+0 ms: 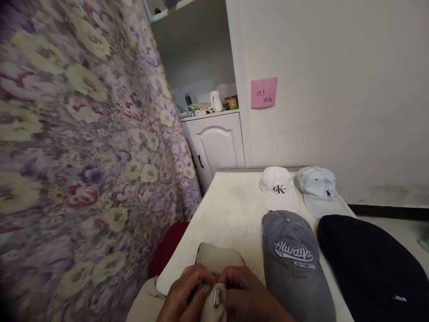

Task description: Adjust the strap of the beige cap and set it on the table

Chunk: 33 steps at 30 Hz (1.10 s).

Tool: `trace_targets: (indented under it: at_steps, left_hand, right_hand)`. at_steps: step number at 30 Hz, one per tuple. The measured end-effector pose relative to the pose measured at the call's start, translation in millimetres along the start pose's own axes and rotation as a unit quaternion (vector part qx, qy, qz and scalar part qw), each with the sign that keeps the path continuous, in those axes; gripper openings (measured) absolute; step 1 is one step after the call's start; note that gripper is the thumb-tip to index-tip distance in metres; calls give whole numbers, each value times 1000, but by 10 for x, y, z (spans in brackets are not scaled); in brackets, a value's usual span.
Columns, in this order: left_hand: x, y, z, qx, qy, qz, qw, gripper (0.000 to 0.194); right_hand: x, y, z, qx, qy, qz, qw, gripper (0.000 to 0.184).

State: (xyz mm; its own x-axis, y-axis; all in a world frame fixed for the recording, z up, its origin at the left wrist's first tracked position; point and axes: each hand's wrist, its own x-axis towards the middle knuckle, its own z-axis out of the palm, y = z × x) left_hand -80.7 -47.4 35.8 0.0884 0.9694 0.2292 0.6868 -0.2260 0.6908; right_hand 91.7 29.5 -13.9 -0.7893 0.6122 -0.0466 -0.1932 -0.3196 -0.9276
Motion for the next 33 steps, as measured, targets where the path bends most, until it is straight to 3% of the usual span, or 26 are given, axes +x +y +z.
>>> trace_targets:
  at_steps: [2,5,7,13,19,33]
  left_hand:
    - [-46,-67,35,49,46,83,994,9]
    - [-106,-194,78,140,114,206,962,31]
    - [-119,-243,77,188,136,239,943,35]
    - [-72,-165,28,194,91,242,946,39]
    - [-4,-107,166,209,105,273,933,30]
    - [32,-54,220,269,92,269,920,22]
  right_hand:
    - [-7,-19,-5,26,6,-3,1000,29]
    - [1,-51,-1,57,4,-5,998,27]
    - [8,-61,16,71,-3,-4,997,28]
    - [-55,-78,51,76,22,-4,997,36]
    - [-59,-70,-7,-16,52,-9,998,43]
    - [-22,9,-108,-70,40,-11,997,8]
